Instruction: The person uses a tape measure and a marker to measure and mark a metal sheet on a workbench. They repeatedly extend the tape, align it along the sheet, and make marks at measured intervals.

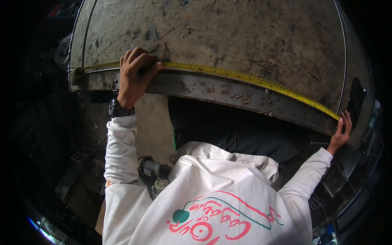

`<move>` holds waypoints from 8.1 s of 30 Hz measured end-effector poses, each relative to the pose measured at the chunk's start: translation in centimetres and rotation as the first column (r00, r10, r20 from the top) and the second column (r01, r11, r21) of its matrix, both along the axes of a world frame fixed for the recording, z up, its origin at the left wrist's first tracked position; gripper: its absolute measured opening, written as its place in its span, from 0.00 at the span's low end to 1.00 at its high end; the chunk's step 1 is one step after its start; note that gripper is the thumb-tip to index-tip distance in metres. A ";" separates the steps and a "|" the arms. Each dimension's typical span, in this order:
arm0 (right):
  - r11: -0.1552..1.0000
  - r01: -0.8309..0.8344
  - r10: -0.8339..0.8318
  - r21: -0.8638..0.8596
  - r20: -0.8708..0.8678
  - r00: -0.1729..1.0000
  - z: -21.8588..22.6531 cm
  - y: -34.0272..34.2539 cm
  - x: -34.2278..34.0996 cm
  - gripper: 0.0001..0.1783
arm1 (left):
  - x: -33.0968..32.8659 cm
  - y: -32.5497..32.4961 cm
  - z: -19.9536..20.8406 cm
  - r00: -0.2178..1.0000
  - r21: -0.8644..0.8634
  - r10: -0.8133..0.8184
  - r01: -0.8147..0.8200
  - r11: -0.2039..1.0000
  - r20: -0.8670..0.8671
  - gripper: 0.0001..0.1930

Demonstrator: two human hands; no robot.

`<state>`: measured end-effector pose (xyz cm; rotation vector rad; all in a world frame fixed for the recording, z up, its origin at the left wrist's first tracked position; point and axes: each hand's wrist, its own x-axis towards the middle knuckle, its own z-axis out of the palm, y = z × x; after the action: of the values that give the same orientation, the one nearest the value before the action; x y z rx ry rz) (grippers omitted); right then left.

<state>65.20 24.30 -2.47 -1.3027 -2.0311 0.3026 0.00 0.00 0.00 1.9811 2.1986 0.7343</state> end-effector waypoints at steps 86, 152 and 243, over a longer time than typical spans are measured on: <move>0.934 0.268 -0.232 0.238 -0.166 0.958 -3.2 -5.4 -6.4 0.10 | -2.8 -2.5 -1.9 0.998 -0.106 0.048 -0.045 0.993 0.033 0.05; 0.929 0.313 -0.260 0.199 -0.252 0.932 -3.9 -5.5 -6.8 0.11 | -3.4 -2.7 -2.2 0.997 -0.091 -0.007 0.014 0.996 0.078 0.05; 0.929 0.297 -0.265 0.219 -0.164 0.950 -3.5 -7.4 -6.1 0.19 | -3.2 -2.8 -2.3 0.998 -0.085 0.054 -0.055 0.995 -0.014 0.06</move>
<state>59.14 16.91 -6.01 -1.3596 -1.6833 0.0057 -3.22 -2.82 -2.34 1.8971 2.2593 0.6258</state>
